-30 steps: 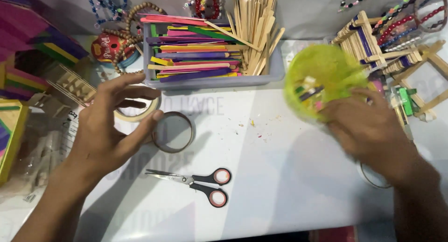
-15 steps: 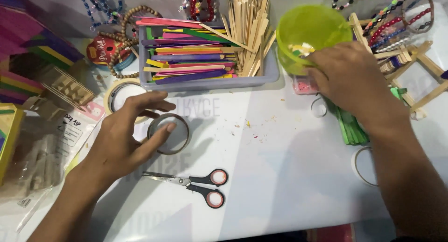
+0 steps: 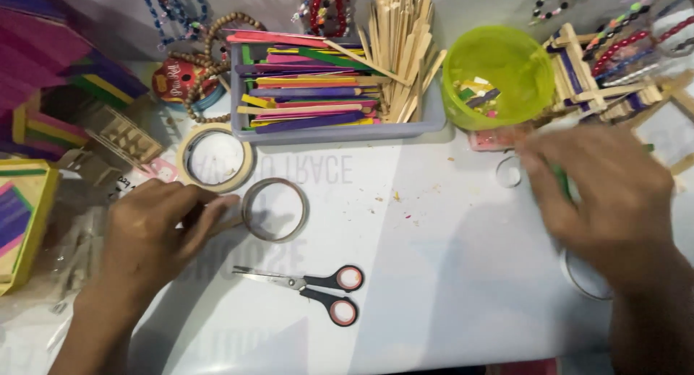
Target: A person is seen cutting popsicle sticks with scissors and sorting the pieces into a bowl as part of a handicraft project to assemble a wooden structure.
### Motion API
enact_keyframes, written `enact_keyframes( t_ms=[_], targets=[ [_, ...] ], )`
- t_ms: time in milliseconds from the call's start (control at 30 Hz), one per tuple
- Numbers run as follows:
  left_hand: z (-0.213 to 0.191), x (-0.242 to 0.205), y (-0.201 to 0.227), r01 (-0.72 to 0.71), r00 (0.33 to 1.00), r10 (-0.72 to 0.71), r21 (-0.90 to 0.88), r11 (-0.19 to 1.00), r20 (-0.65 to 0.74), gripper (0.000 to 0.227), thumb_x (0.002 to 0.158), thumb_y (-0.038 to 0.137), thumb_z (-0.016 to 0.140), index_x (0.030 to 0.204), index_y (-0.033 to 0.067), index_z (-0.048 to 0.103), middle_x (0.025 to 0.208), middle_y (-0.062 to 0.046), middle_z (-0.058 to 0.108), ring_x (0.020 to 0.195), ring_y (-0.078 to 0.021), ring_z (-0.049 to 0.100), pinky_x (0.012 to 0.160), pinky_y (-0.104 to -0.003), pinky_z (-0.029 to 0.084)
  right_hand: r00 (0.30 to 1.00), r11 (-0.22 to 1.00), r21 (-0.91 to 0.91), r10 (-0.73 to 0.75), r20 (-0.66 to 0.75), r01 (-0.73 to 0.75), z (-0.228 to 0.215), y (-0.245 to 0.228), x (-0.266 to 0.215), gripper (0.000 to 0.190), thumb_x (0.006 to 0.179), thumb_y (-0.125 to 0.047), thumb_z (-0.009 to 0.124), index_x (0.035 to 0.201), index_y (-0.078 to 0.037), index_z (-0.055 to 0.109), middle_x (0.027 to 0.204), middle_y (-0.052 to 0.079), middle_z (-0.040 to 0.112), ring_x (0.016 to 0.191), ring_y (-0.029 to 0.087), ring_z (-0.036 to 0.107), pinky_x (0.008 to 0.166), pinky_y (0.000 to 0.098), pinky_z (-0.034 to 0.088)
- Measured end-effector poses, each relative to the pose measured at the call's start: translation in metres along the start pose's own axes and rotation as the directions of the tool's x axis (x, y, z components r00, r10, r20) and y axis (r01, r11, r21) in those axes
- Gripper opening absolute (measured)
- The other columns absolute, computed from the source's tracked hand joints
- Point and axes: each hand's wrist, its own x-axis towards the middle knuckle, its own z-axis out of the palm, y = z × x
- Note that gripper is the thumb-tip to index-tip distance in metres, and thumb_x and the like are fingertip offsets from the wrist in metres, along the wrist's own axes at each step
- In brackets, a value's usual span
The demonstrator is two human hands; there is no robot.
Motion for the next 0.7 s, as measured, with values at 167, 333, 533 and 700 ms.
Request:
enact_keyframes(
  t_ms=[167,333,533,700],
  targets=[
    [-0.009,-0.012,-0.011,0.239,0.956,-0.267,0.208,0.948,0.120,0.030,0.092,0.008,0.071,0.121,0.0143,0.064,0.090,0.001,0.072,0.076,-0.0205,0.071,0.064,-0.040,0.051,0.990,0.954,0.297,-0.078,0.117,0.040,0.001,-0.044,-0.013,0.025,0.090,0.005,0.057,0.107,-0.004,0.073,0.098,0.008,0.075,0.086,0.027,0.071,0.084,0.0427,0.058],
    [-0.011,-0.018,0.003,0.261,0.870,-0.379,0.355,0.898,0.317,0.022,0.088,0.043,0.073,0.098,0.0239,0.069,0.090,0.001,0.071,0.078,-0.0301,0.071,0.058,-0.048,0.054,0.954,0.864,0.464,-0.277,0.114,0.195,0.047,-0.078,-0.015,0.025,0.096,-0.004,0.056,0.116,-0.004,0.071,0.108,0.010,0.074,0.091,0.027,0.070,0.088,0.0419,0.057],
    [0.008,-0.031,0.001,0.237,0.858,-0.351,0.318,0.918,0.375,0.017,0.093,0.030,0.068,0.107,0.0224,0.074,0.097,-0.001,0.073,0.085,-0.0343,0.069,0.067,-0.050,0.055,0.874,0.785,0.528,-0.462,0.150,0.324,0.080,-0.132,-0.020,0.025,0.103,-0.033,0.065,0.121,-0.017,0.068,0.124,0.011,0.063,0.105,0.031,0.058,0.088,0.0408,0.050],
    [0.007,-0.029,0.007,0.215,0.861,-0.278,0.190,0.958,0.426,0.019,0.097,0.025,0.064,0.106,0.0106,0.069,0.092,-0.010,0.069,0.077,-0.0375,0.067,0.062,-0.052,0.054,0.889,0.792,0.554,-0.418,0.186,0.256,0.076,-0.108,-0.026,0.013,0.099,-0.029,0.069,0.105,-0.018,0.068,0.120,0.007,0.061,0.102,0.032,0.054,0.085,0.0446,0.049]
  ],
)
